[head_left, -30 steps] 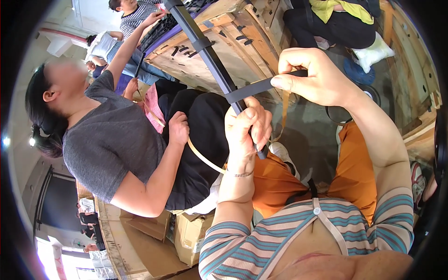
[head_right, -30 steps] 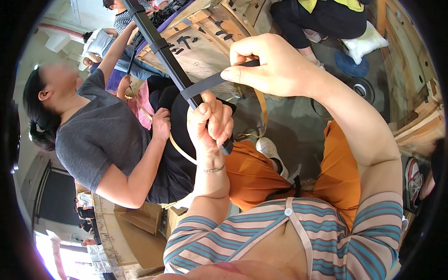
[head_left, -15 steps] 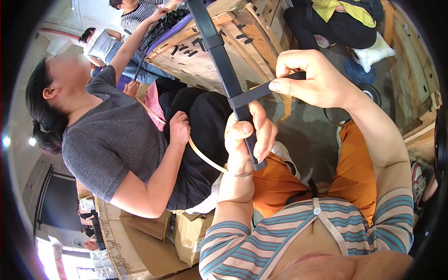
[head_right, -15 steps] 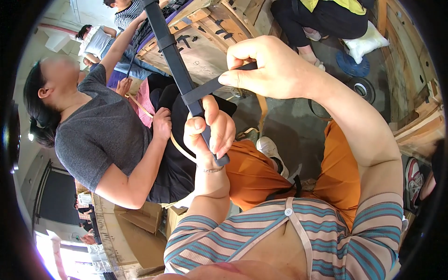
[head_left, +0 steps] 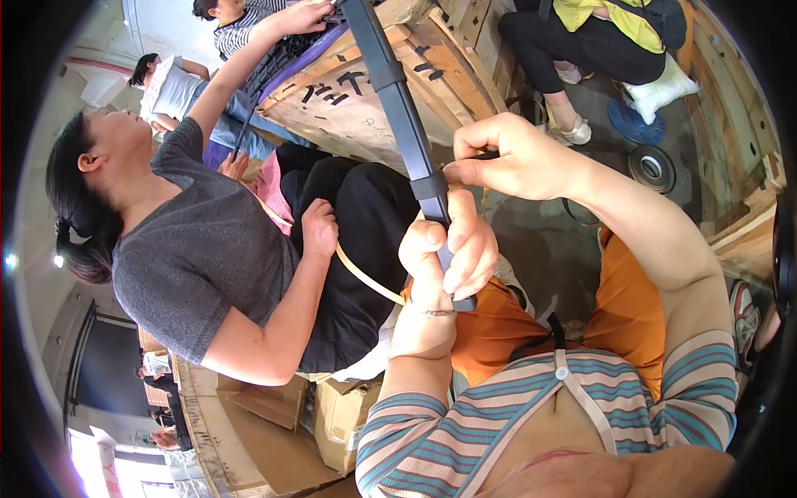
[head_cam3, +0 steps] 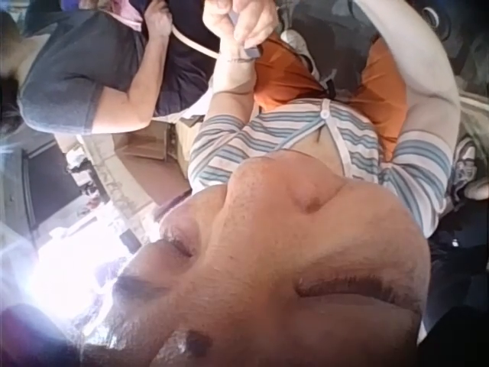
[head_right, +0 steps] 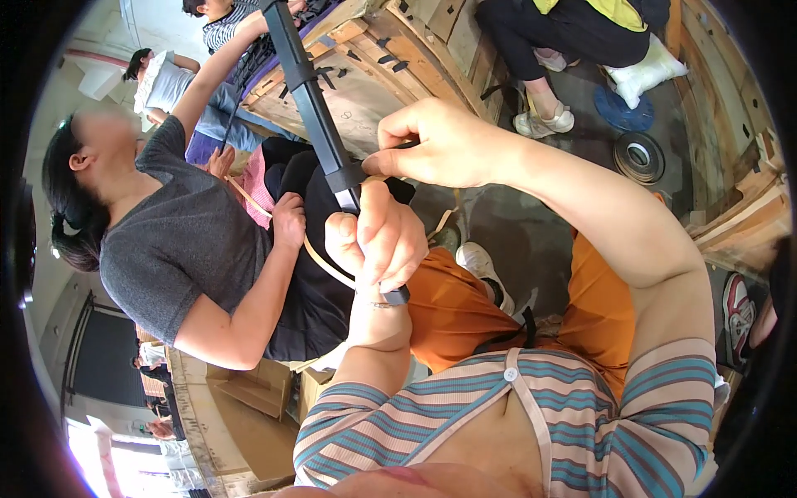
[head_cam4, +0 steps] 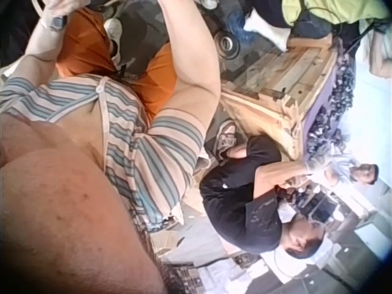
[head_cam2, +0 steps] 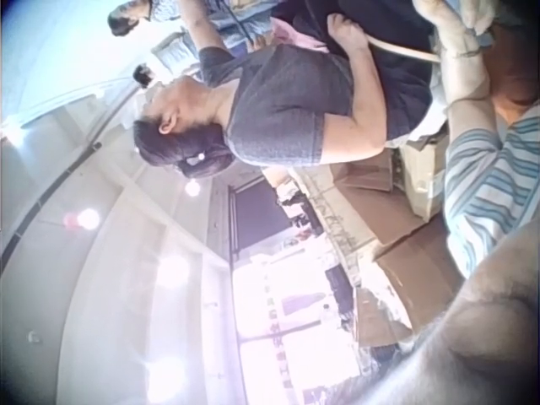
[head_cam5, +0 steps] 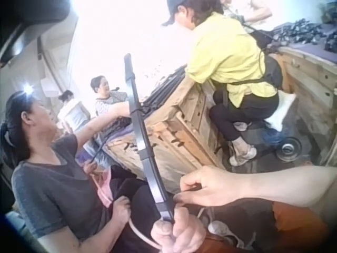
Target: Assembling product components by wrapping and securing straps around plastic or metal bars.
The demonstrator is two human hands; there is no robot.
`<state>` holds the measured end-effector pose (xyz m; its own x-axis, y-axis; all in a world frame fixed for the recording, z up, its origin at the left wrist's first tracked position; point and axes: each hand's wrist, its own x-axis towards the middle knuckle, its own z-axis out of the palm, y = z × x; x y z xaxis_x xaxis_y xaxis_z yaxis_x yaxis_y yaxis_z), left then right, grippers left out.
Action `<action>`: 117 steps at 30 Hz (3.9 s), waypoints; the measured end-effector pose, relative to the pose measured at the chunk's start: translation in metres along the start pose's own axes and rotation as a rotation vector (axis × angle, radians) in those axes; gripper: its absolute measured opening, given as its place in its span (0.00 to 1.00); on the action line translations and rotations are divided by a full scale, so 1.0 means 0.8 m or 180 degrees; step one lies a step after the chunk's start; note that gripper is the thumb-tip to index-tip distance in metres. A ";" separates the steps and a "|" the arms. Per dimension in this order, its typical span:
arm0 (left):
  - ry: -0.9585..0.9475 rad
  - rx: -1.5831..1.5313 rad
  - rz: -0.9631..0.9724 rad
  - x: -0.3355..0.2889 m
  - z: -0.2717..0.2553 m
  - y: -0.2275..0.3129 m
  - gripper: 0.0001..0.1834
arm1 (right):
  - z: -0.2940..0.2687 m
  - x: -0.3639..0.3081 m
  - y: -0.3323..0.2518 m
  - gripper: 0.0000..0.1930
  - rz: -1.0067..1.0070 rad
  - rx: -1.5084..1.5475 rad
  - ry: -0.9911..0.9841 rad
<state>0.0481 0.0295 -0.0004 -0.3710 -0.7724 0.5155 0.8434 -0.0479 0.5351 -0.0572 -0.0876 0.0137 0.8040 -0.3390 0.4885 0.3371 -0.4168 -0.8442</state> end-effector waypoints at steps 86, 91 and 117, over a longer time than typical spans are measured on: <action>0.1627 -0.0029 -0.0250 0.006 -0.006 0.017 0.27 | -0.013 0.016 -0.032 0.12 0.0565 0.1188 -0.0377; 0.1957 0.0912 -0.0090 0.016 -0.010 0.017 0.24 | -0.052 0.007 -0.005 0.16 0.1006 0.0506 -0.0160; 0.3203 0.2398 0.0130 0.204 -0.120 0.233 0.07 | -0.116 -0.063 0.024 0.17 0.1493 -0.1133 -0.0622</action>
<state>0.1824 -0.1665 0.1193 0.3899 -0.9206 -0.0198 0.2935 0.1039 0.9503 -0.1364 -0.1570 -0.0066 0.9131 -0.4077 0.0053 -0.2309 -0.5278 -0.8173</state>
